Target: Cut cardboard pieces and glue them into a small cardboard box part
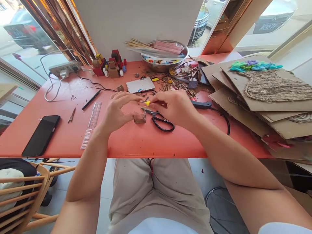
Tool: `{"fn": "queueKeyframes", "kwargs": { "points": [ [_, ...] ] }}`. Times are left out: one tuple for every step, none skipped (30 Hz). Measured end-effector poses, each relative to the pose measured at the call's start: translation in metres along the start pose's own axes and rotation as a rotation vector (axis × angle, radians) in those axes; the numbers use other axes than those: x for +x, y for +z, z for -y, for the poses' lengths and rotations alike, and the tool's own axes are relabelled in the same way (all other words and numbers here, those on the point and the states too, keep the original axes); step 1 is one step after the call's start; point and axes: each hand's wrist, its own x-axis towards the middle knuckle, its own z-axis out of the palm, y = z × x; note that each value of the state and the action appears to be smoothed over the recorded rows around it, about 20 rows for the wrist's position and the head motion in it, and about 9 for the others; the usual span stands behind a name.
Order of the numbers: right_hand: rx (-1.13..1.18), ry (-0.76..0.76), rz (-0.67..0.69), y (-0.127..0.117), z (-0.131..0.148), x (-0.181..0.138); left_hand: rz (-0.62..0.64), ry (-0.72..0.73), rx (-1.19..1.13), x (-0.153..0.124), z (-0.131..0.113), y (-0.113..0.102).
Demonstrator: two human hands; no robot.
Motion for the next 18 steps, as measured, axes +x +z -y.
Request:
{"fn": "queueKeyframes", "kwargs": {
  "points": [
    [0.027,0.047,-0.018,-0.005,-0.006,0.001,0.054,-0.056,-0.043,0.0,0.001,-0.003],
    [0.057,0.096,-0.051,-0.01,-0.012,0.003,0.118,-0.11,-0.085,0.0,0.002,-0.006],
    [0.085,0.141,-0.09,-0.014,-0.018,0.004,0.183,-0.158,-0.121,0.0,0.003,-0.007],
    [0.107,0.177,-0.128,-0.016,-0.024,0.005,0.245,-0.199,-0.147,0.0,0.005,-0.008],
    [0.123,0.203,-0.157,-0.017,-0.03,0.005,0.295,-0.231,-0.164,0.0,0.007,-0.008],
    [0.134,0.219,-0.174,-0.016,-0.035,0.005,0.328,-0.256,-0.173,0.0,0.009,-0.007],
    [0.141,0.228,-0.179,-0.015,-0.039,0.005,0.343,-0.275,-0.179,-0.001,0.011,-0.006],
    [0.145,0.229,-0.175,-0.013,-0.041,0.005,0.341,-0.292,-0.182,-0.001,0.013,-0.005],
    [0.147,0.226,-0.165,-0.011,-0.042,0.005,0.324,-0.31,-0.184,-0.001,0.014,-0.004],
    [0.148,0.219,-0.154,-0.009,-0.042,0.005,0.294,-0.329,-0.186,-0.001,0.016,-0.003],
    [0.149,0.209,-0.147,-0.009,-0.039,0.005,0.254,-0.346,-0.191,0.0,0.017,-0.003],
    [0.149,0.199,-0.147,-0.009,-0.036,0.005,0.206,-0.359,-0.204,0.0,0.017,-0.004],
    [0.146,0.189,-0.154,-0.01,-0.032,0.005,0.154,-0.367,-0.229,0.0,0.017,-0.005],
    [0.142,0.179,-0.169,-0.011,-0.027,0.005,0.101,-0.372,-0.267,0.001,0.017,-0.006],
    [0.137,0.17,-0.189,-0.013,-0.021,0.004,0.051,-0.375,-0.321,0.002,0.016,-0.008],
    [0.132,0.161,-0.211,-0.015,-0.016,0.004,0.005,-0.373,-0.384,0.003,0.015,-0.009],
    [0.13,0.151,-0.231,-0.017,-0.011,0.003,-0.037,-0.37,-0.446,0.005,0.013,-0.011],
    [0.13,0.139,-0.246,-0.018,-0.006,0.002,-0.075,-0.364,-0.498,0.006,0.011,-0.012]
  ]
}}
